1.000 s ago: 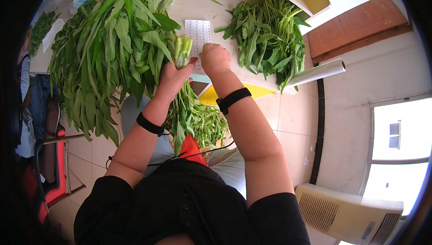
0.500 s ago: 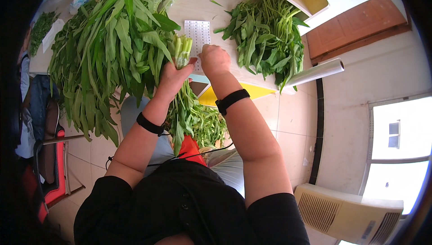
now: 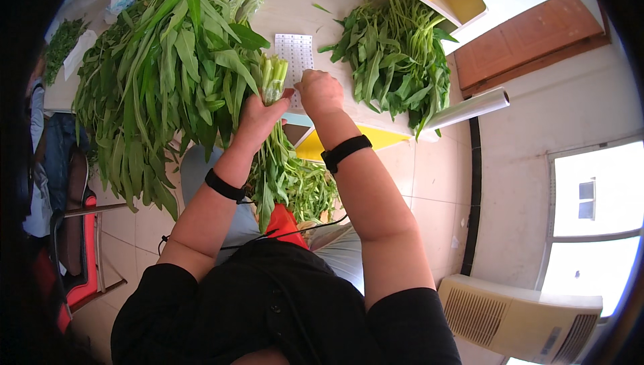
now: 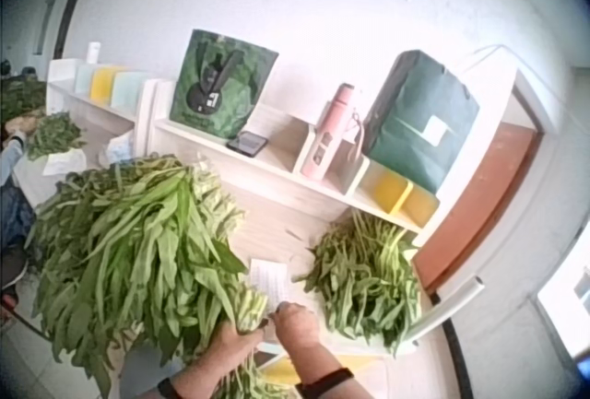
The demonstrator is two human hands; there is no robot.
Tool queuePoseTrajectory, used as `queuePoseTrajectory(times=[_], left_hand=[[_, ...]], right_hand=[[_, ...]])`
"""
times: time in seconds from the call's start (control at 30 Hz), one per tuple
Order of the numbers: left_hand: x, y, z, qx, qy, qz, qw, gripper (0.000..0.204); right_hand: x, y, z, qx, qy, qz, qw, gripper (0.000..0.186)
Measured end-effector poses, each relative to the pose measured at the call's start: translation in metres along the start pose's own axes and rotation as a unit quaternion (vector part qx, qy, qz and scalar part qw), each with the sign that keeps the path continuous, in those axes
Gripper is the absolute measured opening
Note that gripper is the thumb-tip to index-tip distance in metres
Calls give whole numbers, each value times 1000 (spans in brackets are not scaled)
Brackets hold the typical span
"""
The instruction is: Bundling morning glory vegetables using plastic wrap and rubber bands.
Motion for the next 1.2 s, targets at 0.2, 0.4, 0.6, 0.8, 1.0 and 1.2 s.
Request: queuePoseTrajectory(times=[0.2, 0.4, 0.6, 0.8, 1.0, 1.2], left_hand=[[0, -1, -1, -1, 0, 7, 1000, 22], [1, -1, -1, -8, 10, -2, 1000, 23], [-1, 2, 0, -23, 11, 7, 1000, 25], [-1, 2, 0, -36, 22, 20, 999, 27], [0, 1, 0, -33, 28, 21, 999, 25], [-1, 2, 0, -29, 24, 22, 999, 22]], right_hand=[[1, 2, 0, 18, -14, -16, 1000, 19], [5, -12, 1, 9, -47, 47, 998, 16], [-4, -2, -7, -12, -65, 29, 997, 19], [-5, 9, -5, 16, -19, -46, 999, 13], [-4, 20, -6, -43, -34, -97, 994, 13], [-8, 29, -2, -62, -2, -143, 988, 16]])
Point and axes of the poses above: each hand's wrist, its own z-axis towards the middle knuckle, its own x-axis out of the palm, y = z × x, the point moved 5 cm from there along z, towards the middle knuckle, and after that the axes turned 2 degrees about x, right-handed, at the moved point
